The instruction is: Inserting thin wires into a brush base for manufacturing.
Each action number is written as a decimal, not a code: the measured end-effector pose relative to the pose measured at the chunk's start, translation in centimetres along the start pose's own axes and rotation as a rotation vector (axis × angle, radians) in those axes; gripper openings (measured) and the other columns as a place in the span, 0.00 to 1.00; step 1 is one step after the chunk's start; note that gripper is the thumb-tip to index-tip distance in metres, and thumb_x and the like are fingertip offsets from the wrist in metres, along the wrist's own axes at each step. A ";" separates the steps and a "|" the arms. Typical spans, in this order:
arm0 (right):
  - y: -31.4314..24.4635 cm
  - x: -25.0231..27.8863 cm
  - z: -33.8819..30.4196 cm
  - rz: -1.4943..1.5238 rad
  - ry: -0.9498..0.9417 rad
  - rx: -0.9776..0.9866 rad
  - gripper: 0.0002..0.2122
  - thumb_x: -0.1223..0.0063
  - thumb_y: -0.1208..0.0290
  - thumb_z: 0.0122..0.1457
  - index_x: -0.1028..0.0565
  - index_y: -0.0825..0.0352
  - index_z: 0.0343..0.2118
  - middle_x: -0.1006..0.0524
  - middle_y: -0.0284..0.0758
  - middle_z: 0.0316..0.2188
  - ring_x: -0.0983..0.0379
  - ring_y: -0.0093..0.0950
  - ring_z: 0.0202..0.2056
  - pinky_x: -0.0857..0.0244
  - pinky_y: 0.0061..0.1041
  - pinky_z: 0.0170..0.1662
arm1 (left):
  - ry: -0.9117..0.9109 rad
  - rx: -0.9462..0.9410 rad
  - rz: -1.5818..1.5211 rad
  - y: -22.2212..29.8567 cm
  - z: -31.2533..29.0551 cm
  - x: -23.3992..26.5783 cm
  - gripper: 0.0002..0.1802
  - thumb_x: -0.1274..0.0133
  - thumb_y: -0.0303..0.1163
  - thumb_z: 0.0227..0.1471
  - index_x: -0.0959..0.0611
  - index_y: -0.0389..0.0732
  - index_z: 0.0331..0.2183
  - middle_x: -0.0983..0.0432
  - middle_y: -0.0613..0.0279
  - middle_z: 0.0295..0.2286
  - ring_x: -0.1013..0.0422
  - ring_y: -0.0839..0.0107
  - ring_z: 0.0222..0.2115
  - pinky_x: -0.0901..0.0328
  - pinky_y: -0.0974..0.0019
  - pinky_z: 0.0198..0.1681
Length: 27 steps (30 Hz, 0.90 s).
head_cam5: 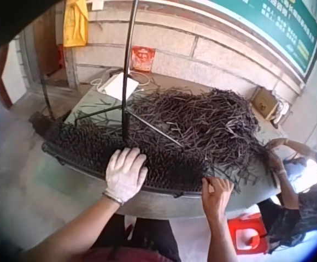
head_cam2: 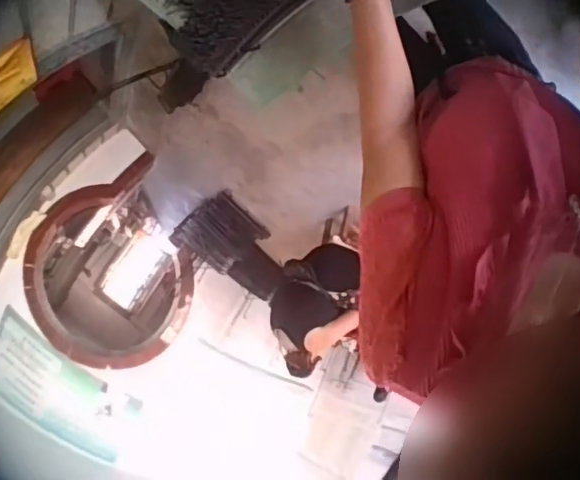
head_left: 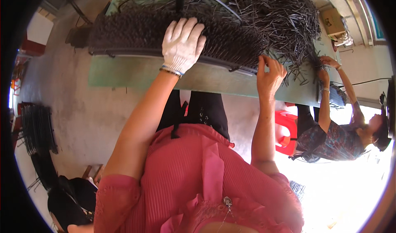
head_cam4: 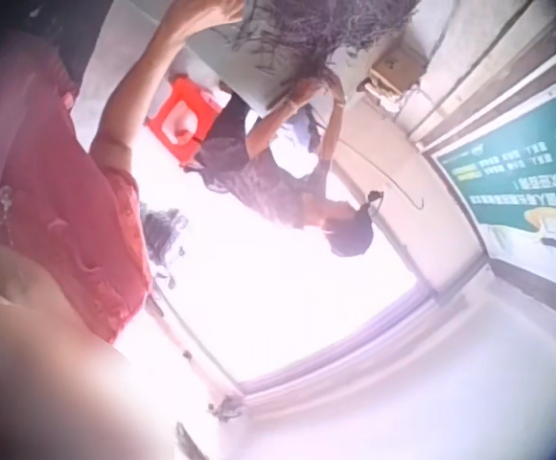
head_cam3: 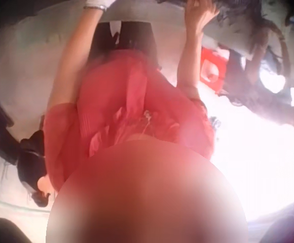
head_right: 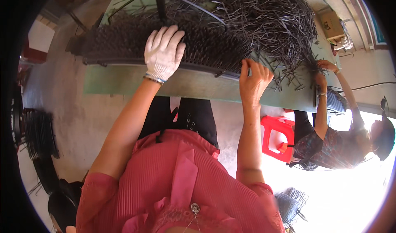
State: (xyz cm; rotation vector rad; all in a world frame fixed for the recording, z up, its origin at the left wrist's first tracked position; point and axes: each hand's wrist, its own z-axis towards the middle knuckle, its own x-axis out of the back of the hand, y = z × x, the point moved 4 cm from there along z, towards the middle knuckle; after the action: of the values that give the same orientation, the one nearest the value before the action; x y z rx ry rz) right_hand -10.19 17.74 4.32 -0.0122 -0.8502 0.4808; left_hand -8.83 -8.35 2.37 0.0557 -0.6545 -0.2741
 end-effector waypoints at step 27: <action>6.0 -2.1 -6.2 0.611 -0.007 -0.588 0.19 0.61 0.61 0.68 0.29 0.71 0.52 0.24 0.42 0.45 0.28 0.30 0.47 0.37 0.25 0.50 | 0.208 0.259 0.231 -7.6 -5.4 9.4 0.23 0.49 0.40 0.56 0.27 0.38 0.50 0.35 0.50 0.51 0.38 0.51 0.52 0.42 0.51 0.56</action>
State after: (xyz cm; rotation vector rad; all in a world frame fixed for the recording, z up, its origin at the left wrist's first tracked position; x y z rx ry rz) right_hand -9.27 23.32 -2.47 -0.8306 -0.9668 0.7826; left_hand -0.19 -18.43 2.65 0.2523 -0.4808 0.0406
